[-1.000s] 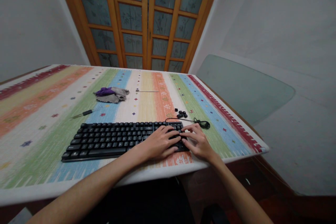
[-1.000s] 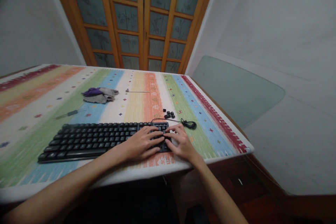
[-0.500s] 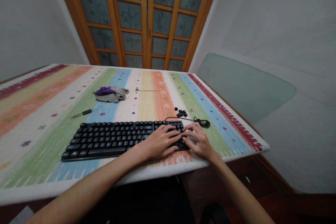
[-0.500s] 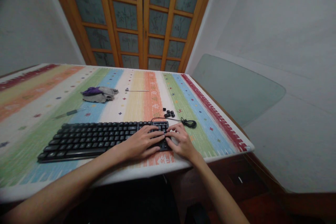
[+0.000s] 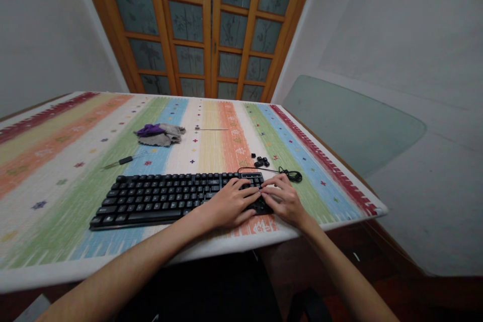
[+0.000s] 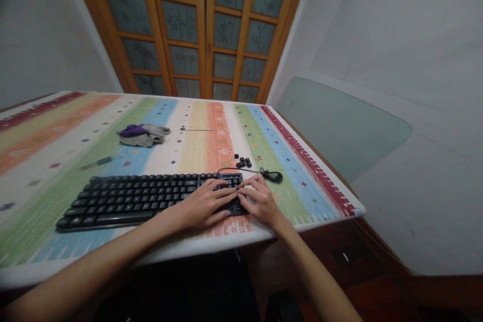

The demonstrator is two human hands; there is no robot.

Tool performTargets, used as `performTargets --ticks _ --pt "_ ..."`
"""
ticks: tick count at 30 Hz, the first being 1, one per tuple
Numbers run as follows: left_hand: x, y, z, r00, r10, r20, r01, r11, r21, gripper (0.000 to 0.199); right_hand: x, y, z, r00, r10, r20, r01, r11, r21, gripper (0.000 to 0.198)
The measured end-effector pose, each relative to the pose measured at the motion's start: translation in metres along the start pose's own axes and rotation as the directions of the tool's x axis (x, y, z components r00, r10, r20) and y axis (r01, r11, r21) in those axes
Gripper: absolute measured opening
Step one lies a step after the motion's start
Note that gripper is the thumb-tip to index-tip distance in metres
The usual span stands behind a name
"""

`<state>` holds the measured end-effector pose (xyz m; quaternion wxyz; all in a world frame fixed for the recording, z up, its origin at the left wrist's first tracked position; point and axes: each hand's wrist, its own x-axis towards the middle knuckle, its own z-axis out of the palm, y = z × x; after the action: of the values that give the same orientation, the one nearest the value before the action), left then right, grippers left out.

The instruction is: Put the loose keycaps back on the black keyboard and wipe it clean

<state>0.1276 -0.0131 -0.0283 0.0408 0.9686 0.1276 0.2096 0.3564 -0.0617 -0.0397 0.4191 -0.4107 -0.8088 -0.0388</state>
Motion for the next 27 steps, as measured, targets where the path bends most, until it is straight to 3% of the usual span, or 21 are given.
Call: performTargets --ticks 13,27 --pt "0.0006 0.0004 -0.0021 1.0 0.004 0.027 -0.006 0.999 0.043 0.041 0.0007 -0.0012 0.0003 0.999 -0.035 -0.016 0.035 0.999 -0.018 0.013" --pt "0.0003 0.0005 -0.0011 0.999 0.015 0.049 -0.019 0.996 0.084 0.044 -0.0015 0.0002 -0.0006 0.999 0.033 0.012 -0.033 0.999 -0.004 0.014"
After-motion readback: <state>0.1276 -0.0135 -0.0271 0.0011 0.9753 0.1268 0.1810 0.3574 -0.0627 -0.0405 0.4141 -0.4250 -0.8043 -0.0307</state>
